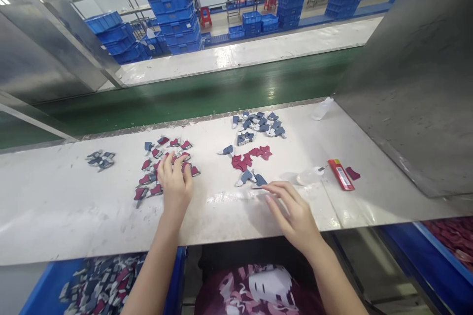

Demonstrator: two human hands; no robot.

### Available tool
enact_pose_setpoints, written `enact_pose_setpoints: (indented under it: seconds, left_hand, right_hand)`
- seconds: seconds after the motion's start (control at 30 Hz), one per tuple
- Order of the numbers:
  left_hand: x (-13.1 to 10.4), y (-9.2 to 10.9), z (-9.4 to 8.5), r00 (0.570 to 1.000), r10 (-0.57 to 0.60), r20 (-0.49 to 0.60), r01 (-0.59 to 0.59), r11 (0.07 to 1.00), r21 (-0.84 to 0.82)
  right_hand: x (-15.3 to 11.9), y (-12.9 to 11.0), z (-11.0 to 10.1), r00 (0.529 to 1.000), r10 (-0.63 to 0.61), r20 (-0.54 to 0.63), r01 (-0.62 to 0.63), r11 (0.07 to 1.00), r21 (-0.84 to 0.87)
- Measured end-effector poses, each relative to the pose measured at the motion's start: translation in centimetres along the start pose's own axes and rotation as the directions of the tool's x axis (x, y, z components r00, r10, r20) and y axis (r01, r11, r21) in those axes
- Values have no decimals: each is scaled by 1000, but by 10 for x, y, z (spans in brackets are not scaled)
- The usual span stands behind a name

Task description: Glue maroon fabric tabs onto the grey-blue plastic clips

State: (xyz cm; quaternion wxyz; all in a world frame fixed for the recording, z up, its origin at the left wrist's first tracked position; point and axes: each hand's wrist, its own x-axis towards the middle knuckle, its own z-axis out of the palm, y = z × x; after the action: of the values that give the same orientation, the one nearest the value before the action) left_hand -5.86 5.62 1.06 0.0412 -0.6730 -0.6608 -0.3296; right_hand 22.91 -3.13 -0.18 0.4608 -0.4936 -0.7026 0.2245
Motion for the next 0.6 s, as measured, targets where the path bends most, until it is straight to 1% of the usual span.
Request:
enact_pose_setpoints:
  seconds: [0.03, 0.07, 0.1, 0.13, 0.17, 0.2, 0.23, 0.3, 0.37, 0.4, 0.47, 0.53, 0.6]
  left_hand:
    - [7, 2, 4, 997, 62, 44, -62, 998, -8]
    - [13, 6, 10, 984, 132, 118, -128, 991, -41]
    - [19, 11, 16, 959, 197, 202, -183, 979, -86]
    - [24, 17, 23, 928, 243, 283, -214, 968, -131]
    - [28, 22, 31, 901, 263, 346, -218, 962, -164]
    - [33, 28, 39, 883, 263, 389, -206, 962, -182]
    - [37, 32, 47, 875, 250, 415, -186, 964, -189]
    - [44, 38, 60, 873, 220, 434, -148, 970, -193]
    - [49, 41, 67, 878, 200, 435, -125, 973, -195]
    - [49, 43, 67, 880, 190, 436, -111, 974, -200]
    - [46, 45, 63, 880, 172, 442, -80, 972, -219]
    - [35, 47, 52, 877, 157, 454, -47, 968, -245]
    - [20, 51, 40, 869, 141, 475, 10, 953, -302]
  right_hand:
    - [-2, 3, -6, 998, -13, -59, 11, 1000, -25]
    - [-5, 6, -12, 993, -20, -120, 15, 999, -46]
    - [-6, 9, -17, 984, -22, -179, 11, 998, -64]
    - [-8, 11, -22, 972, -17, -236, -2, 997, -80]
    - [-9, 12, -26, 957, -9, -289, -19, 995, -95]
    - [-10, 14, -30, 942, 2, -335, -40, 993, -109]
    - [-10, 15, -33, 928, 12, -372, -61, 991, -120]
    - [-12, 18, -37, 906, 30, -423, -94, 987, -131]
    - [-13, 20, -39, 887, 38, -460, -110, 985, -132]
    - [-13, 22, -40, 878, 39, -477, -117, 984, -135]
    - [-15, 25, -41, 862, 40, -506, -133, 980, -148]
    - [-15, 30, -41, 857, 46, -513, -146, 977, -156]
    - [-15, 34, -40, 862, 51, -505, -148, 977, -154]
